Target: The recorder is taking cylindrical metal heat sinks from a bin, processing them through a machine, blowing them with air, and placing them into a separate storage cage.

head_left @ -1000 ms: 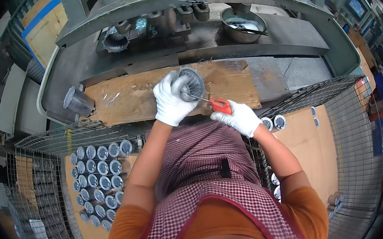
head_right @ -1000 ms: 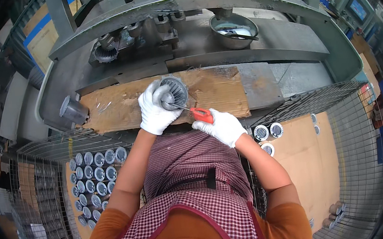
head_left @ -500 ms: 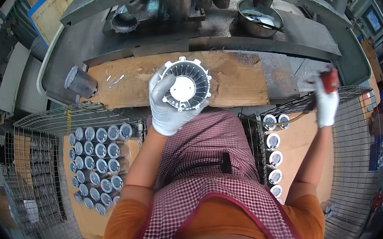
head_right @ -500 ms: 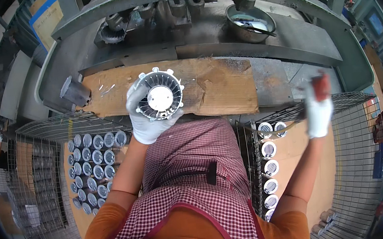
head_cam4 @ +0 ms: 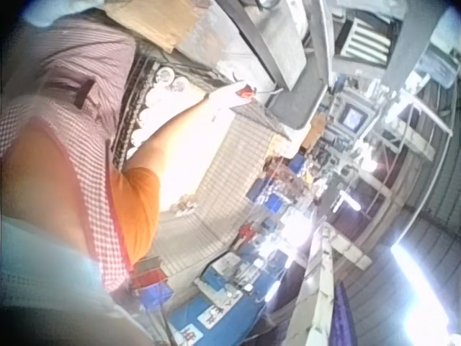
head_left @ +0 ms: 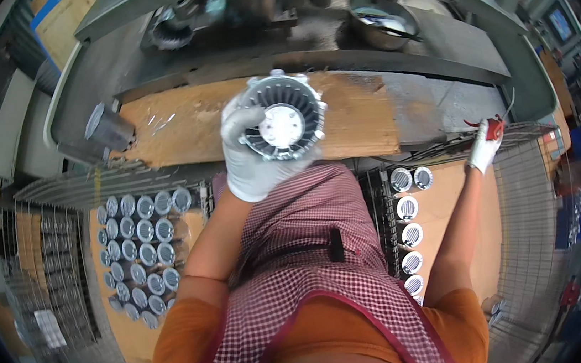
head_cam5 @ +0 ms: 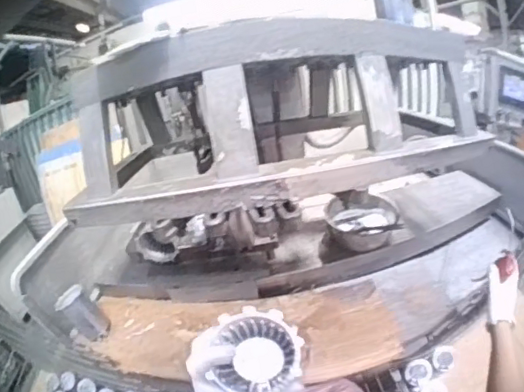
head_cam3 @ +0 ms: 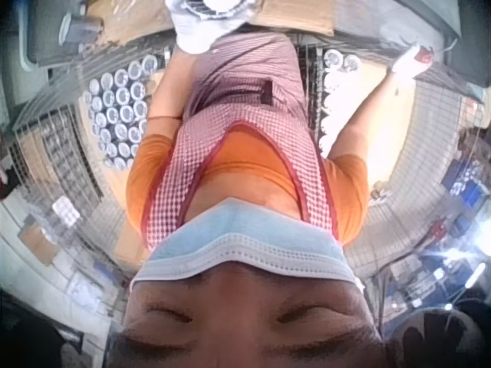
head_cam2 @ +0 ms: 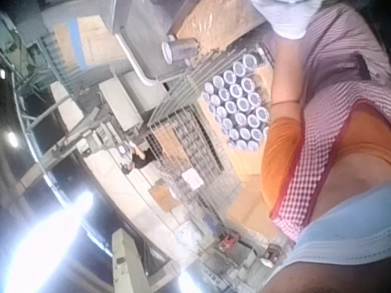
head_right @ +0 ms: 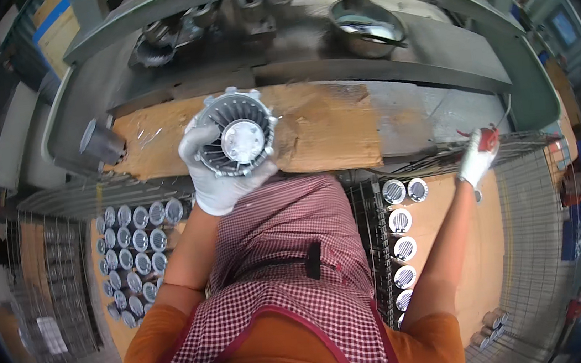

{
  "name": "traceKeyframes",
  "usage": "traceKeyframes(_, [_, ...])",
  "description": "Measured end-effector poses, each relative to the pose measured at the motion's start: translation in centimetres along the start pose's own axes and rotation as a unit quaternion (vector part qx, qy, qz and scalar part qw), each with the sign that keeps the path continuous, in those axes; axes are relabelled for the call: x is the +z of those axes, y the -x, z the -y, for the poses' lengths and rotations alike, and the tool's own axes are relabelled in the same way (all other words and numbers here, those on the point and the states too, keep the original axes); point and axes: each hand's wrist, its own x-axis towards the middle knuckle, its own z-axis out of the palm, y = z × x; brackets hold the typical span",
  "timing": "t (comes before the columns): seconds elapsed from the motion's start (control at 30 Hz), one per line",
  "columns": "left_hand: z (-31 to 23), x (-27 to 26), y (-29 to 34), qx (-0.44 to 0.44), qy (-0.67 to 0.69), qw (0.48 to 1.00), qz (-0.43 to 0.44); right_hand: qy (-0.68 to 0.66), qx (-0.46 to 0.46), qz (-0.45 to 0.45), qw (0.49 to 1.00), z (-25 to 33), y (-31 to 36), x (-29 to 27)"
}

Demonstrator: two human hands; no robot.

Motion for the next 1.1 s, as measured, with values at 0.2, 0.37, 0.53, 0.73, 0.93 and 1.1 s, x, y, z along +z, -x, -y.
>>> traceKeyframes(0.2, [6.8, 0.0, 2.8, -0.200, -0.117, 0.972, 0.034, -0.012, -0.295, -0.131, 0.946, 7.3, 6.4, 2.4])
traceKeyframes(0.37, [8.1, -1.6, 2.8, -0.347, 0.003, 0.936, 0.065, -0.052, -0.240, 0.139, 0.959, 12.5, 6.3, 7.6])
traceKeyframes(0.53, [11.0, -5.2, 6.2, -0.370, -0.313, 0.875, 0.005, -0.032, -0.105, 0.202, 0.973, 15.9, 2.2, 12.9])
traceKeyframes(0.73, [11.7, -5.4, 6.7, -0.416, -0.310, 0.855, -0.013, 0.009, -0.196, 0.365, 0.910, 17.9, 0.2, 16.3])
traceKeyframes(0.93, [12.0, -5.7, 6.7, -0.411, -0.305, 0.859, -0.027, 0.089, -0.251, 0.278, 0.923, 19.3, 0.9, 14.6])
traceKeyframes(1.1, [11.8, -5.2, 6.4, -0.424, -0.255, 0.867, -0.057, 0.066, -0.232, 0.275, 0.931, 16.7, 2.8, 13.7])
